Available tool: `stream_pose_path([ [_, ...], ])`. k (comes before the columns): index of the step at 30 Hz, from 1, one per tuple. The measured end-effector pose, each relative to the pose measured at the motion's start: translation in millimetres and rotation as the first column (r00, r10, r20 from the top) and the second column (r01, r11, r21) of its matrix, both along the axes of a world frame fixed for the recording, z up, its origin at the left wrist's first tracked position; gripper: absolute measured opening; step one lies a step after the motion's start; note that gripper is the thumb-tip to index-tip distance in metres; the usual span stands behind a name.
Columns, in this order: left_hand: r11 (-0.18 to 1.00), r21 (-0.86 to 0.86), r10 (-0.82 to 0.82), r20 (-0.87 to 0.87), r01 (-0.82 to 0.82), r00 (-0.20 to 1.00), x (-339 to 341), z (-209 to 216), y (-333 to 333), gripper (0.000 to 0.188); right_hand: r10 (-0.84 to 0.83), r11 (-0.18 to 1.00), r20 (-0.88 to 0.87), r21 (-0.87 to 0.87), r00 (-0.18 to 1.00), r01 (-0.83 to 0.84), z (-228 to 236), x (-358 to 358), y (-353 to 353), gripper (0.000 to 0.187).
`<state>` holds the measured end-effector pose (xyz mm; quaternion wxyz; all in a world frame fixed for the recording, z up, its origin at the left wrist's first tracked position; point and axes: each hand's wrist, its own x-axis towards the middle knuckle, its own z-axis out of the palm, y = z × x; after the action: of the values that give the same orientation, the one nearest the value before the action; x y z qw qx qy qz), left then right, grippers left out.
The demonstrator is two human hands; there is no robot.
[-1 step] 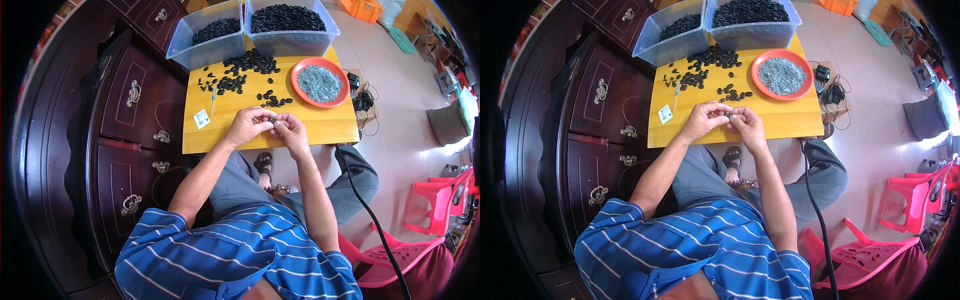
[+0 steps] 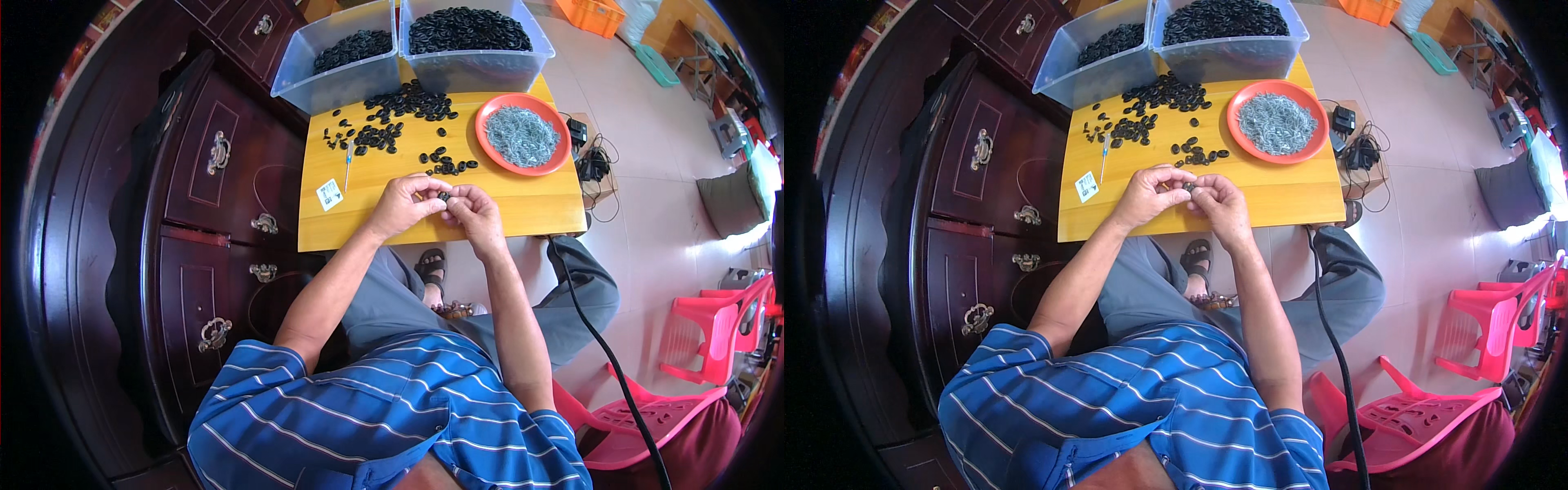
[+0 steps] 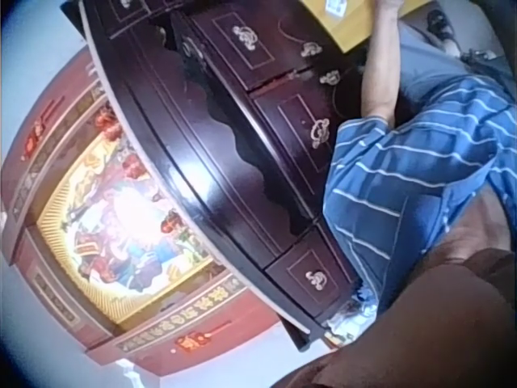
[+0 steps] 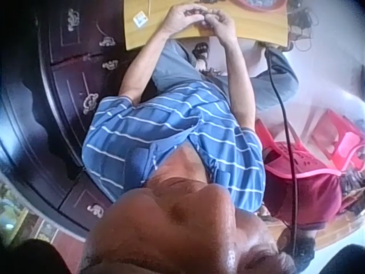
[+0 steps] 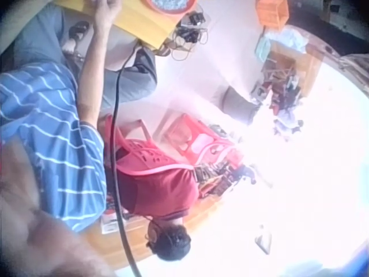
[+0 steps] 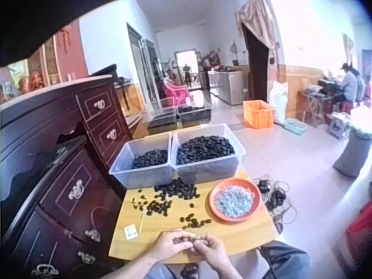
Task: Assembling small black plastic components with silver inserts on a table.
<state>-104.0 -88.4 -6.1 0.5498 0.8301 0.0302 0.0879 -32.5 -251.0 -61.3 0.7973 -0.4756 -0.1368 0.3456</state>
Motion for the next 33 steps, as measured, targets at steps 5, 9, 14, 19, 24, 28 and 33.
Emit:
stream_pose_path([
  [5, 0.997, 0.038, -0.065, -0.013, 0.066, 0.998, 2.5, 10.3, 1.3, 0.024, 0.059, 0.998, -0.018, 0.002, 0.998, -0.059, 3.1, 4.9, -3.1, 0.016],
  [9, 0.989, 0.102, -0.102, -0.046, 0.106, 0.994, 3.5, 19.1, 0.8, 0.027, 0.099, 0.995, -0.009, -0.022, 0.995, -0.1, 3.2, 4.6, -3.3, 0.016],
  [14, 0.877, 0.474, 0.029, 0.121, -0.083, 0.992, 1.7, 34.3, -28.0, 0.055, 0.0, 1.0, -0.129, 0.006, 0.992, 0.001, 6.8, -2.1, -2.0, 0.015],
  [19, 0.701, 0.676, 0.019, 0.303, -0.228, 0.953, 3.3, 28.1, -39.8, 0.051, -0.063, 0.982, -0.319, 0.152, 0.946, 0.116, 9.8, -10.2, -1.7, 0.016],
  [24, 0.68, 0.692, -0.003, 0.332, -0.242, 0.943, 5.3, 22.1, -41.4, 0.036, -0.043, 0.973, -0.367, 0.196, 0.929, 0.123, 4.1, -10.5, -4.6, 0.013],
  [28, 0.708, 0.67, -0.021, 0.334, -0.222, 0.942, 6.3, 24.1, -42.8, 0.028, -0.007, 0.965, -0.394, 0.237, 0.919, 0.109, 1.7, -8.2, -7.2, 0.014],
  [33, 0.739, 0.646, -0.023, 0.304, -0.189, 0.952, 5.9, 24.8, -41.4, 0.029, 0.013, 0.965, -0.401, 0.246, 0.916, 0.094, 2.1, -5.2, -9.9, 0.014],
])
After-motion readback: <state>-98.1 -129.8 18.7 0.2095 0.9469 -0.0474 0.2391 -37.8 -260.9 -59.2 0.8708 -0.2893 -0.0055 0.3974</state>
